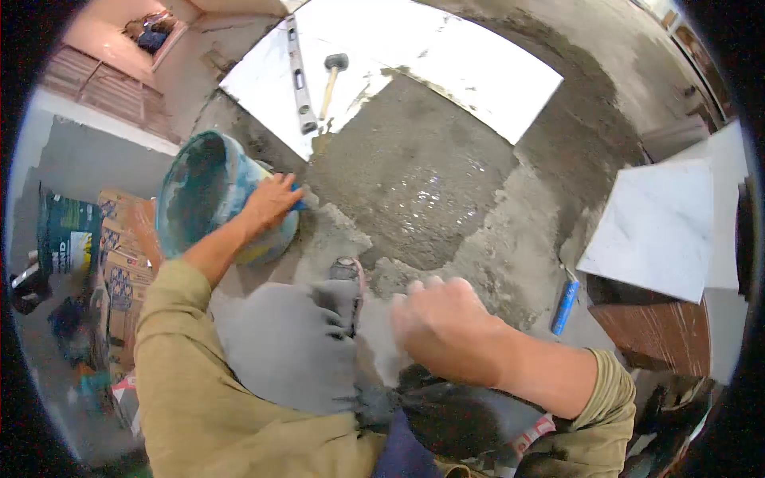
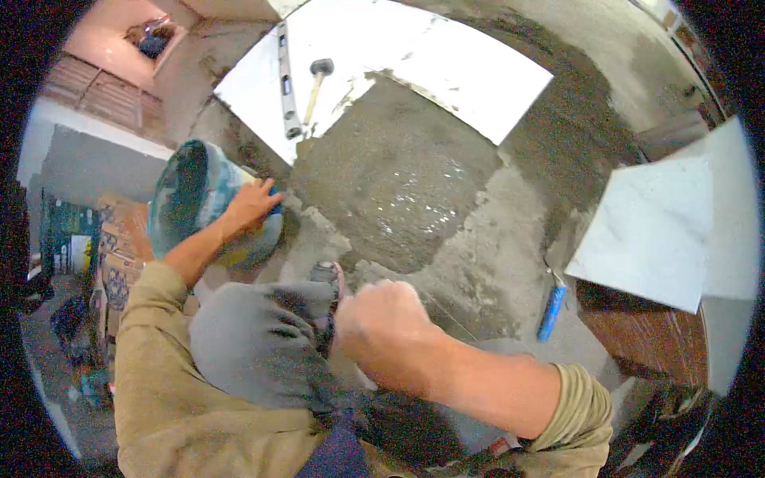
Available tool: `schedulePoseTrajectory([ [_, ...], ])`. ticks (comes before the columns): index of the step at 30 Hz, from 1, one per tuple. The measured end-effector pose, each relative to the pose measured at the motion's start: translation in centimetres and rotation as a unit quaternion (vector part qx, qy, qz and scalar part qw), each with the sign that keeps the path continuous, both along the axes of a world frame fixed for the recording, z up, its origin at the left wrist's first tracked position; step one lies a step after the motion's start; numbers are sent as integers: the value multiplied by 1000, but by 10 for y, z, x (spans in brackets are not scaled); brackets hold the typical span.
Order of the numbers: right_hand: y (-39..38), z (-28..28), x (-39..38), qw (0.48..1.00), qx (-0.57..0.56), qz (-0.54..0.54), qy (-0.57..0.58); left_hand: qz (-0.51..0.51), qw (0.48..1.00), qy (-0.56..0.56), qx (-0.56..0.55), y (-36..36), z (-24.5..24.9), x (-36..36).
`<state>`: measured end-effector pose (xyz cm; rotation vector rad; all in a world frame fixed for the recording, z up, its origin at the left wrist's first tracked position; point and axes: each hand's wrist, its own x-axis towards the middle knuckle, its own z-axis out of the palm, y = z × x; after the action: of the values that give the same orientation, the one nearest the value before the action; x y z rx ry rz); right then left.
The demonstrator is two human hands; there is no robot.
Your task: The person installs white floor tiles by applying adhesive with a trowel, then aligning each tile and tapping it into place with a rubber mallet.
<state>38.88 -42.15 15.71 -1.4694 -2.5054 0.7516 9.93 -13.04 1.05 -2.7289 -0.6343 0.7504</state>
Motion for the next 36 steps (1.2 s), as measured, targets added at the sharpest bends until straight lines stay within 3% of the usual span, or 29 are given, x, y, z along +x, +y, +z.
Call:
schedulePoseTrajectory([
  [3, 21, -5, -8, 999, -21, 11, -23, 136, 938, -305, -92, -52, 9, -4],
  [5, 72, -11, -12, 997, -37, 34, -59, 338, 827, -427, -138, -106, -16, -45],
  [6, 99, -18, -17, 993, -64, 37, -91, 458, 738, -467, -164, -135, -34, -66],
  [8, 156, -53, -40, 993, 114, -6, 33, 683, 348, -606, -216, -178, -56, -109],
  [9, 182, -66, -58, 989, 126, 5, 72, 686, 344, -605, -212, -185, -58, -129],
  [11, 225, -89, -106, 980, 157, 15, 122, 638, 155, -733, -179, -189, -63, -169],
  [13, 253, -103, -152, 968, 187, 26, 166, 542, 150, -813, -154, -170, -62, -192],
  [16, 278, -116, -181, 947, 217, 13, 238, 467, 162, -858, -139, -136, -2, -161],
  [17, 283, -117, -188, 928, 240, 3, 283, 469, 165, -856, -142, -124, -1, -162],
  [19, 286, -117, -203, 938, 223, 3, 267, 472, 150, -861, -117, -101, 4, -184],
  [21, 285, -120, -222, 947, 208, 7, 243, 489, 162, -844, -152, -77, -19, -269],
  [23, 278, -130, -253, 932, 221, -6, 288, 496, 173, -831, -184, -58, -26, -312],
  [26, 269, -125, -273, 920, 214, -63, 324, 506, 197, -809, -226, -46, -7, -314],
  [28, 271, -132, -258, 924, 152, -46, 347, 529, 230, -783, -233, -50, 7, -297],
  [30, 293, -155, -235, 866, 211, -55, 451, 526, 251, -784, -213, -55, 23, -278],
  [32, 348, -207, -214, 831, 194, -236, 465, 546, 265, -773, -186, -54, 19, -293],
  [33, 371, -215, -199, 840, 67, -356, 403, 545, 258, -777, -180, -57, 21, -295],
  [35, 425, -282, -177, 839, 47, -426, 336, 566, 309, -751, -140, -61, 43, -295],
  [36, 447, -302, -172, 799, -7, -491, 347, 565, 313, -752, -135, -62, 55, -303],
])
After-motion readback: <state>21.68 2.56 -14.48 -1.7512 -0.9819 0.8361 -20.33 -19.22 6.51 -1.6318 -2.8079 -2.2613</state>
